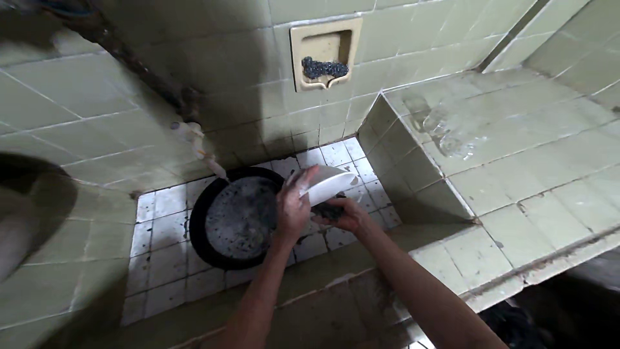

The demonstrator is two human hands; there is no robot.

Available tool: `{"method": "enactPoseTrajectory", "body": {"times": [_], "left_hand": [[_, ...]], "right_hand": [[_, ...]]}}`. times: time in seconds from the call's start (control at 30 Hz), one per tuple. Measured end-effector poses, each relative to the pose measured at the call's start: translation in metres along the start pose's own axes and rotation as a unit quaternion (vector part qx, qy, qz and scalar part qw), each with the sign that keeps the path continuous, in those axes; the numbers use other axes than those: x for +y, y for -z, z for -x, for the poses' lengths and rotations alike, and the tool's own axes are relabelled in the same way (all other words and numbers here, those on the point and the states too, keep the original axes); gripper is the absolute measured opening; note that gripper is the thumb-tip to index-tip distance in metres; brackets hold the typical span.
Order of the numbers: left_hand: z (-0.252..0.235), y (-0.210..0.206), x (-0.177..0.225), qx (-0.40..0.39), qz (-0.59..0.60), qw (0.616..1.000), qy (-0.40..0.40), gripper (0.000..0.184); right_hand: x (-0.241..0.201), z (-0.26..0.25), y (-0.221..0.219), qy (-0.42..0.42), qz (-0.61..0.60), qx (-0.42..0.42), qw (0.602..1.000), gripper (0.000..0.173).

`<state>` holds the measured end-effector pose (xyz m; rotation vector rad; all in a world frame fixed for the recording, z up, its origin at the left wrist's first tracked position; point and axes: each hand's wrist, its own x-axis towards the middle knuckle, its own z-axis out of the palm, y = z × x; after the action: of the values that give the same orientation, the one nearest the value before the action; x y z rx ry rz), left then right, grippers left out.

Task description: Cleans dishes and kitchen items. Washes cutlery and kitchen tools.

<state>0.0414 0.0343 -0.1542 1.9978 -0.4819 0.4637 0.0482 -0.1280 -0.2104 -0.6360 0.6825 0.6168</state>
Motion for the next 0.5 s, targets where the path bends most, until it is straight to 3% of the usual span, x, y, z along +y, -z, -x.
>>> {"method": "enactPoseTrajectory", "body": {"times": [0.07,0.1,0.23,0.3,0.4,0.5], "left_hand": [[0.007,0.002,0.003,0.019,0.000,1.000,-0.016,0.036],[0.012,0.006,0.002,0.036,-0.010,0.999,0.011,0.035],[0.027,0.025,-0.011,0.133,0.009,0.957,0.259,0.037],[0.035,0.030,-0.033,0.189,0.024,0.915,0.355,0.039],[0.046,0.038,-0.069,0.232,-0.003,0.864,0.446,0.040],[0.056,0.045,-0.091,0.202,-0.073,0.841,0.496,0.041]], "right_hand": [[-0.001,-0.009,0.008,0.022,-0.001,-0.008,1.000,0.018],[-0.001,-0.013,0.012,0.033,0.003,-0.002,0.999,0.018],[-0.005,-0.017,0.013,0.081,0.000,0.081,0.993,0.028],[-0.004,-0.010,0.010,0.144,0.019,0.114,0.983,0.005],[-0.007,-0.004,0.007,0.193,0.037,0.164,0.967,0.021],[-0.008,-0.009,0.008,0.226,0.012,0.189,0.956,0.024]]}}
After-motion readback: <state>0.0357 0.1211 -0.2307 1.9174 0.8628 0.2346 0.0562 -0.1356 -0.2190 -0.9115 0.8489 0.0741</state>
